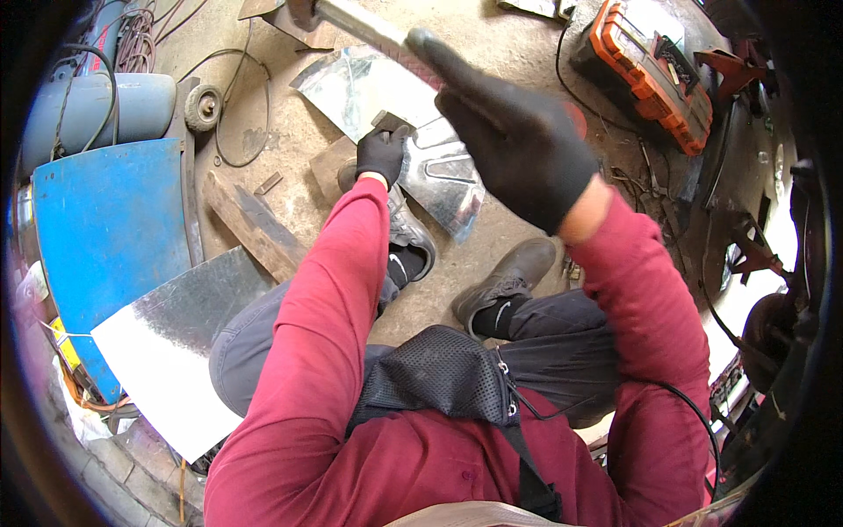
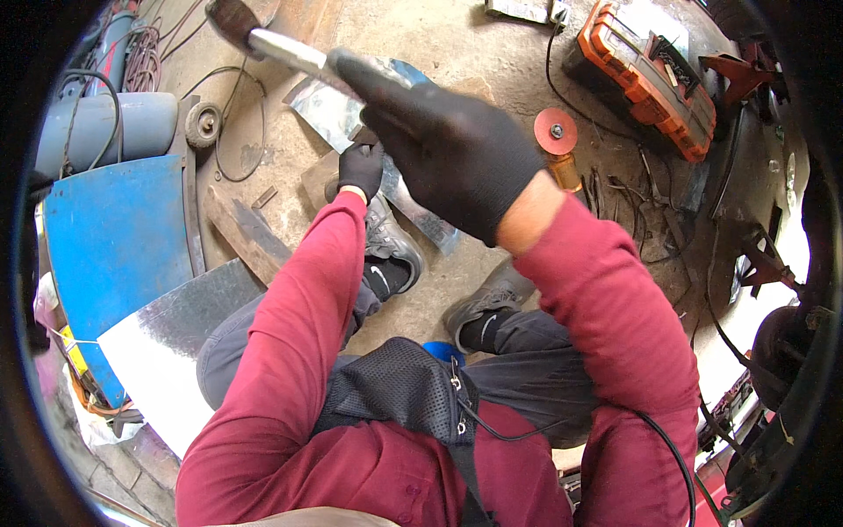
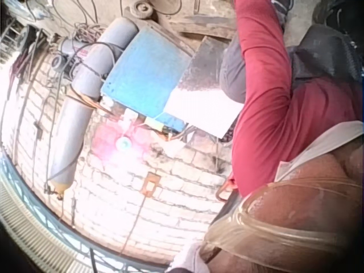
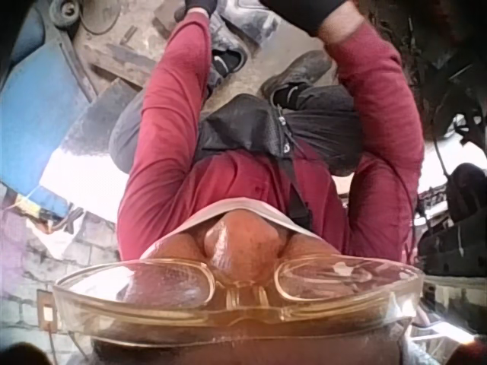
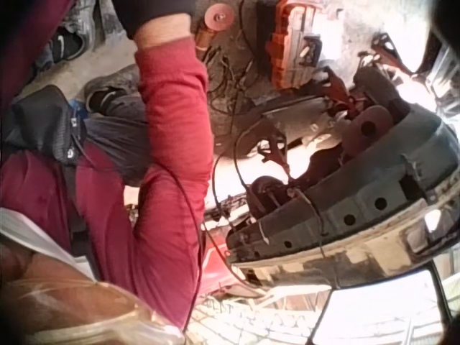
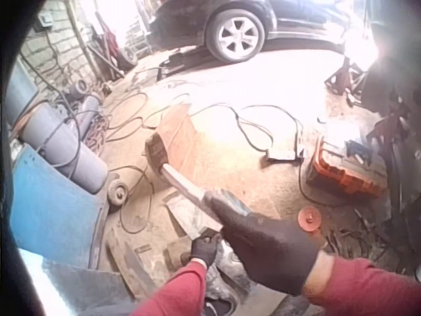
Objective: The person sits on the floor and uses a hammer and a metal block to shape a curved metal sheet. They repeatedly strike the metal sheet, repositioning it to work on different areas.
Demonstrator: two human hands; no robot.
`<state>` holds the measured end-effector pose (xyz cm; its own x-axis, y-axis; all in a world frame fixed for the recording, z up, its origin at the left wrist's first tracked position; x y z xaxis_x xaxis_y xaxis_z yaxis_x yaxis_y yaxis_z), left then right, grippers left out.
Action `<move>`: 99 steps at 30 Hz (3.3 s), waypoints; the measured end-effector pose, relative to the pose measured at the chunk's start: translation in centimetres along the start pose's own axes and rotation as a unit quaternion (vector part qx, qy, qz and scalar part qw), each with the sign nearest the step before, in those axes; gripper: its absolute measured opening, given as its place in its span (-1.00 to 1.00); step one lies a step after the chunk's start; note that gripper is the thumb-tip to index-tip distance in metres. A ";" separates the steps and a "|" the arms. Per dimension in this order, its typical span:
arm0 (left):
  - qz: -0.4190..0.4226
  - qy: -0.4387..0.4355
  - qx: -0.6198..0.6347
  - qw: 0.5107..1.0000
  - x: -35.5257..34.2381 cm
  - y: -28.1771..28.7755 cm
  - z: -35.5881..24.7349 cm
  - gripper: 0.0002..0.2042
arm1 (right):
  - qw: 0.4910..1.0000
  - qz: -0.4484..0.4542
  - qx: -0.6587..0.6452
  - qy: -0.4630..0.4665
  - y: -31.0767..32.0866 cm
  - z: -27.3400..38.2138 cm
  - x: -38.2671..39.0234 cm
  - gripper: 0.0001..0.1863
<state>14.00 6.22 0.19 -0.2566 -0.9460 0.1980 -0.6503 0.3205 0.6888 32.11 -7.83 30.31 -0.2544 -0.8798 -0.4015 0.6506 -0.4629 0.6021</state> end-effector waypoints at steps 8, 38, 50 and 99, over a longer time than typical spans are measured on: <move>0.023 -0.040 -0.054 0.997 -0.4 0.3 -0.5 -0.59 | 0.942 0.248 0.171 -0.149 -4.6 -10.2 6.7 -0.29; 0.059 -0.073 -0.032 0.995 -0.9 -2.3 -3.3 -0.67 | 0.979 0.106 0.132 -0.112 -0.8 -8.9 4.9 -0.32; 0.051 -0.131 -0.030 0.990 -1.2 -4.4 -6.2 -0.62 | 0.989 0.071 0.091 -0.093 -1.0 -7.1 4.0 -0.35; 0.210 -0.142 -0.066 0.965 -1.4 33.5 -8.3 -0.73 | 0.798 -0.168 0.041 -0.577 -13.6 -18.4 31.5 -0.57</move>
<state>-1.49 17.83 28.78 -0.6752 -0.6766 0.2937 -0.3535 0.6463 0.6763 28.39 -27.24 -3.20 -0.9254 -0.1951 0.3249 0.3692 -0.6582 0.6562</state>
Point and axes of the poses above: each hand's wrist, its own x-axis away from the middle knuckle, its own y-axis out of the back of the hand, z = x × y, the point moved 5 cm from there along -x, towards the middle knuckle, and after that the axes turned 10 degrees about -z, right-handed, at the moved point
